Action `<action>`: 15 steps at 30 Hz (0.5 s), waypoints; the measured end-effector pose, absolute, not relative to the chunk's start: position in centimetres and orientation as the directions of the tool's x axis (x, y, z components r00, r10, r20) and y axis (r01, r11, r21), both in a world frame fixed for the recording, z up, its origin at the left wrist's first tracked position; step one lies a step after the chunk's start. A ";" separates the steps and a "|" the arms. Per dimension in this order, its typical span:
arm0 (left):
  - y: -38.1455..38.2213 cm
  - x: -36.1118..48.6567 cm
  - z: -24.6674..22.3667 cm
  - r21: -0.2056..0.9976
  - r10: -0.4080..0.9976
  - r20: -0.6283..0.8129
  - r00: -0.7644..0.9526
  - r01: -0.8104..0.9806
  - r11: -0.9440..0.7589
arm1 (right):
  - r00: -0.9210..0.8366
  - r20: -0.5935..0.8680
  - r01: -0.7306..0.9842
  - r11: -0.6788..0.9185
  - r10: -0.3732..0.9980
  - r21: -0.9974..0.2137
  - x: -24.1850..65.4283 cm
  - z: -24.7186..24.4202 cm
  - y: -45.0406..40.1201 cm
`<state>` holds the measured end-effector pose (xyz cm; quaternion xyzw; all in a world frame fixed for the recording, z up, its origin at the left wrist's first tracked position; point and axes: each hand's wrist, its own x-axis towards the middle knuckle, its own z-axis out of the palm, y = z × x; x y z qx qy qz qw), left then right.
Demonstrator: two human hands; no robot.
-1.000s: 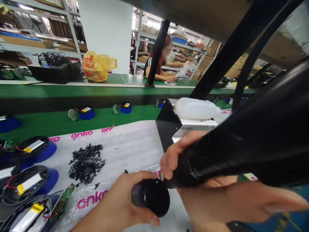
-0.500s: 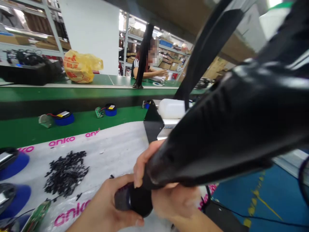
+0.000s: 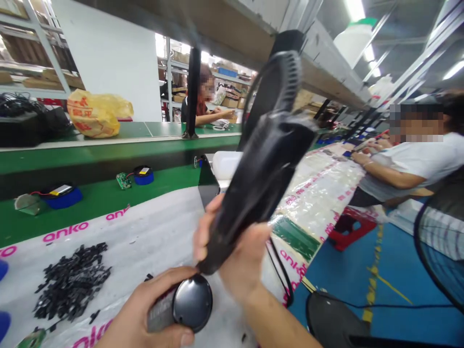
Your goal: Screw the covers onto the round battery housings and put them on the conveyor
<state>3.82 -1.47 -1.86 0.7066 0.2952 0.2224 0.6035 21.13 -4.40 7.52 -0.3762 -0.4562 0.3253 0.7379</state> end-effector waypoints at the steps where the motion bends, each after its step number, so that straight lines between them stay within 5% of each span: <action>1: -1.4 3.8 -1.5 0.980 0.665 -0.018 0.746 0.145 -0.137 | 0.446 0.467 -0.092 0.559 0.763 -0.824 22.3 8.2 -4.3; 5: -1.3 4.2 0.1 0.976 0.602 -0.009 0.798 0.136 -0.167 | 0.688 0.611 0.258 0.656 0.390 -0.709 27.1 10.0 -3.1; 7: -1.4 4.2 0.3 0.982 0.598 -0.011 0.801 0.123 -0.147 | 0.710 0.623 0.321 0.636 0.329 -0.702 28.6 9.9 -2.4; 15: -1.5 4.1 0.6 0.985 0.677 -0.132 0.725 0.171 0.008 | 0.650 0.442 0.086 0.518 0.619 -0.851 24.9 10.0 -4.9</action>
